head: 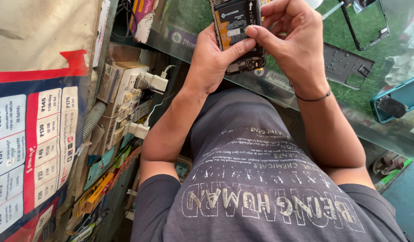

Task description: The person cleans the internal components of a disassembled smartphone, applying liquid from a bottle and scrubbing the battery and board with a toothbrush. They then fit the assembly back into the phone body, attach the back cover, and plug in a charging cable, with the screen showing a charging indicator.

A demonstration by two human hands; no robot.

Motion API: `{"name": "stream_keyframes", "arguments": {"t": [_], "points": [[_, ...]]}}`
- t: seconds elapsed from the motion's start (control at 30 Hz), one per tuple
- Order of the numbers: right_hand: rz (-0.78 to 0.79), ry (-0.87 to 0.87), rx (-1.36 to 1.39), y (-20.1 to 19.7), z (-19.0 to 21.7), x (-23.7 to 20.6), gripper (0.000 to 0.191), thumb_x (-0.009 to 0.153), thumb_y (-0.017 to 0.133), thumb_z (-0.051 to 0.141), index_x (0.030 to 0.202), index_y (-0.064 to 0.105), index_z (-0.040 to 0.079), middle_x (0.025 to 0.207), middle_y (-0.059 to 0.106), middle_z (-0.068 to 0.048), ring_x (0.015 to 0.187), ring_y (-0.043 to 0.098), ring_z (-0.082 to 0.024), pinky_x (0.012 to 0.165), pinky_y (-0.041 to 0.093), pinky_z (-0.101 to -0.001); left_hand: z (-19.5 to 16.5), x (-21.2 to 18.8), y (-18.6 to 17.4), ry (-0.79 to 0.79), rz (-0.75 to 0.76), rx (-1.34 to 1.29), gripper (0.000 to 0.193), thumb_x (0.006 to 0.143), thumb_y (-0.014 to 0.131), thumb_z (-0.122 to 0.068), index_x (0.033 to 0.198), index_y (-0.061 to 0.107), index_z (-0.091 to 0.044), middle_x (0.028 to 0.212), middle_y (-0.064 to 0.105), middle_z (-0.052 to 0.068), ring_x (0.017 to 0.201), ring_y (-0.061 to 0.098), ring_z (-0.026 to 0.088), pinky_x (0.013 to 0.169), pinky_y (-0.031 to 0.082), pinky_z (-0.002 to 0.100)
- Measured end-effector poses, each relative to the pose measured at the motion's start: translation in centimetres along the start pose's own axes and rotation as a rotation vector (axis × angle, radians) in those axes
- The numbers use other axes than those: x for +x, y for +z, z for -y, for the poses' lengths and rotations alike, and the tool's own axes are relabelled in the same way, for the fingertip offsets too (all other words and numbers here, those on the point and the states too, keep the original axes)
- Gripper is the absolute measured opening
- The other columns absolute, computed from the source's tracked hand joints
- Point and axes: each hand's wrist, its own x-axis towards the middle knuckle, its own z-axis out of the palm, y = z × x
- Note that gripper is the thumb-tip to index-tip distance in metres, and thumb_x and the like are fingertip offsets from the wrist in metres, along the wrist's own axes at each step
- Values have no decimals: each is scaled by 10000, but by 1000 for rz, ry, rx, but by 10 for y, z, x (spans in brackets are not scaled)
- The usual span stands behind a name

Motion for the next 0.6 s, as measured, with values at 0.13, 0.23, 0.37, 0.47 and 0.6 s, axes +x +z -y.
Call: {"name": "stream_keyframes", "arguments": {"t": [0.13,0.23,0.37,0.47,0.6], "points": [[-45,-16,48,-5,20,-8,320,1024,864,43,1238,629,1,1038,639,-21,890,657,-56,745,565,-186,-15,-4,12,-14,9,-28,319,961,780,11,1241,627,15,1122,753,126,1007,752,204,937,643,370],[-75,-292,-195,-7,42,-21,288,1010,862,49,1200,646,38,1138,674,-49,1022,696,-120,849,591,-227,-28,-7,17,-38,9,-30,314,954,761,16,1240,633,25,1129,765,149,990,766,228,930,655,384],[86,-658,-635,-15,64,-29,217,958,882,-29,1117,744,23,1166,691,-109,1055,723,-254,919,606,-342,-36,-8,25,47,14,23,346,957,775,32,1256,604,-3,1162,763,148,1075,760,210,1010,641,367],[145,-717,-728,-19,70,-27,205,950,858,-48,1115,768,33,1168,686,-86,1053,713,-252,913,607,-332,-35,-8,29,60,26,43,343,964,784,41,1250,600,-2,1156,763,145,1067,755,202,1004,636,364],[186,-754,-821,-25,77,-24,231,924,882,-17,1126,784,40,1153,686,-86,1015,700,-263,865,592,-347,-32,-9,29,73,40,70,333,971,793,36,1247,611,-4,1146,765,134,1022,756,181,990,636,352]]}}
